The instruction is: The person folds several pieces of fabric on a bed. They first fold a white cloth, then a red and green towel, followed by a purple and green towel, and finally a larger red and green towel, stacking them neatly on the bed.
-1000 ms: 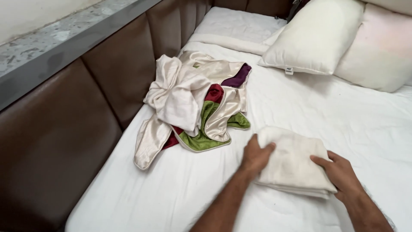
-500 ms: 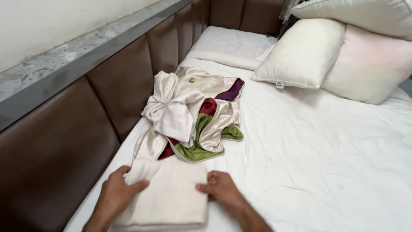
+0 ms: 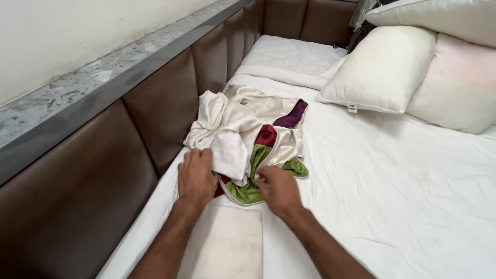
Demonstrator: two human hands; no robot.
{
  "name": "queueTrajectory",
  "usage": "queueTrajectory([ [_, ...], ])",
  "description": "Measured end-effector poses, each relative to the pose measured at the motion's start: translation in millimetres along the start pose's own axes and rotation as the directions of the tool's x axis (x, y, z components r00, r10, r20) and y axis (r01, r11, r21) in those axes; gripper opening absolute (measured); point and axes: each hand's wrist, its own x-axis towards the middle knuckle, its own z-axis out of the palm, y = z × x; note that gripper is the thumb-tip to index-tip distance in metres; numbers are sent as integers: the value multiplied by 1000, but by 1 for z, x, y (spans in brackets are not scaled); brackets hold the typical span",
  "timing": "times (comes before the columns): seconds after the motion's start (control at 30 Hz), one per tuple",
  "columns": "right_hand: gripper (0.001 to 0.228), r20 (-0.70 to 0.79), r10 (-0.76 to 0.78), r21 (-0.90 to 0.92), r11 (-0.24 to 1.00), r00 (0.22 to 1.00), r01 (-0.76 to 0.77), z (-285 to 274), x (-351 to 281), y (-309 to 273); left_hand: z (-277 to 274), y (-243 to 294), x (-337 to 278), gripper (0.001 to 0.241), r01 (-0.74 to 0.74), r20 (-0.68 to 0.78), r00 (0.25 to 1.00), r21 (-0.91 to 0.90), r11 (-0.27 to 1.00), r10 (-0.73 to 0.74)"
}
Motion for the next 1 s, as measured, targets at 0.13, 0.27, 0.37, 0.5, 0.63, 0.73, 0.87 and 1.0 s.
queueTrajectory([
  [0.13,43,-53,-325,-88,943,944,320,12,20,-23,12,-6,16,47,-160,-15,987,-10,987,160],
  [0.27,39,-72,-394,-180,909,916,377,26,39,-17,-2,-4,29,27,-267,-71,963,-131,955,260],
  [0.37,21,-182,-372,-94,928,910,361,19,46,-14,-17,8,38,23,-251,-103,967,-243,937,232],
  [0.5,13,-255,64,409,911,965,48,-11,58,-21,-35,45,43,15,-263,-147,963,-334,905,225],
  [0.63,15,-325,226,691,720,918,67,-45,69,0,-30,63,45,17,-360,-155,932,-294,885,328],
  [0.73,17,-323,219,756,644,921,112,-73,67,29,-9,66,49,12,-474,-185,879,-243,846,439],
  [0.87,20,-315,316,820,566,895,88,-99,56,94,0,72,45,12,-459,-166,888,-244,855,429],
  [1.0,29,-153,99,427,904,983,-25,-143,17,62,-23,97,39,24,-257,-53,965,-411,875,258],
])
